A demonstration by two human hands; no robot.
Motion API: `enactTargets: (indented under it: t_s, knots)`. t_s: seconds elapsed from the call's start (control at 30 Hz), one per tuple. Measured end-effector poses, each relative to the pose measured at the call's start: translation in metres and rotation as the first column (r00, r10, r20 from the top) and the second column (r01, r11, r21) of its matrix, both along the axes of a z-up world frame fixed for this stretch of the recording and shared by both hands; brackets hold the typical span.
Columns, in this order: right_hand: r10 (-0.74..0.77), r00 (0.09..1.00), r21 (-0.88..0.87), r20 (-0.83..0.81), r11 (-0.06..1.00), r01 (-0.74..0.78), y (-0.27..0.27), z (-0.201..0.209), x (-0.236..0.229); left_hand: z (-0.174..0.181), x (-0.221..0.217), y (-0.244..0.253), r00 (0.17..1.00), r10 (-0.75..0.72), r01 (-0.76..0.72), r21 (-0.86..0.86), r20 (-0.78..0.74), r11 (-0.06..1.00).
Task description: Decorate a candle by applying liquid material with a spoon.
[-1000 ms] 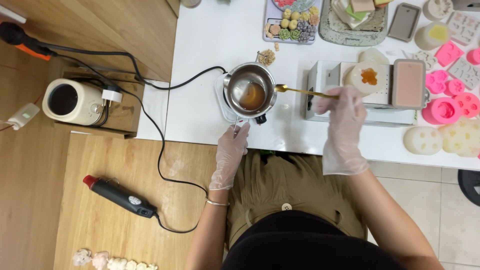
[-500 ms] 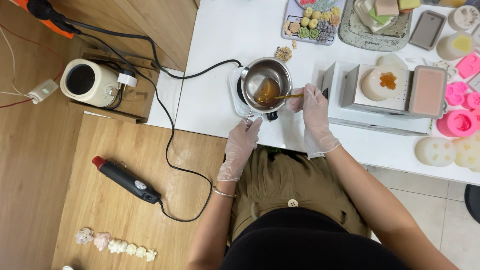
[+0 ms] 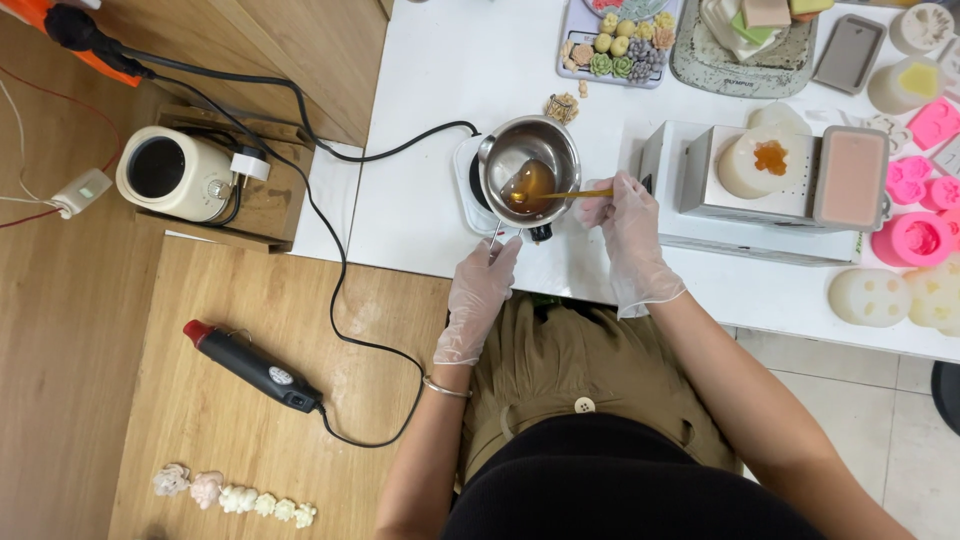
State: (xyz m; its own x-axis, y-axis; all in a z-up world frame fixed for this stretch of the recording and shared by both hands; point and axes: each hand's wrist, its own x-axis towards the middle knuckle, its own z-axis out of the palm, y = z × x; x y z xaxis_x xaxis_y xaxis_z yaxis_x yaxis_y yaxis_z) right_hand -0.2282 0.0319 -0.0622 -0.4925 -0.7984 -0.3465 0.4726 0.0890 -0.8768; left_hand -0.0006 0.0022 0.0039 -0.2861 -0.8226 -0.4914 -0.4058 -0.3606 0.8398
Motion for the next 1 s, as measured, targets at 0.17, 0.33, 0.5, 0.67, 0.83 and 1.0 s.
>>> enactTargets:
  t_s: [0.17, 0.33, 0.5, 0.67, 0.83, 1.0]
  knots:
    - [-0.061, 0.998, -0.028, -0.006, 0.998, 0.061, 0.008, 0.024, -0.005, -0.001, -0.002, -0.001, 1.000, -0.005, 0.005, 0.015, 0.015, 1.000]
    - [-0.152, 0.988, -0.053, 0.009, 0.987, 0.152, 0.027, 0.063, -0.018, -0.004, -0.002, -0.002, 1.000, -0.003, 0.003, 0.026, 0.008, 1.000]
    - [-0.254, 0.967, -0.197, -0.036, 0.950, 0.242, 0.055, 0.099, -0.048, -0.004, -0.004, -0.003, 1.000, 0.022, -0.022, 0.055, -0.008, 0.998]
    - [-0.344, 0.932, -0.347, -0.112, 0.893, 0.288, 0.093, 0.094, -0.101, -0.006, -0.002, -0.003, 0.998, 0.039, -0.036, 0.058, -0.053, 0.998]
    - [-0.483, 0.865, -0.343, -0.135, 0.842, 0.417, 0.124, 0.098, -0.137, -0.007, -0.005, -0.002, 0.992, 0.066, -0.056, 0.085, -0.112, 0.995]
    - [-0.617, 0.775, -0.318, -0.138, 0.768, 0.555, 0.130, 0.103, -0.140, -0.013, -0.005, -0.002, 0.992, 0.074, -0.065, 0.085, -0.101, 0.994]
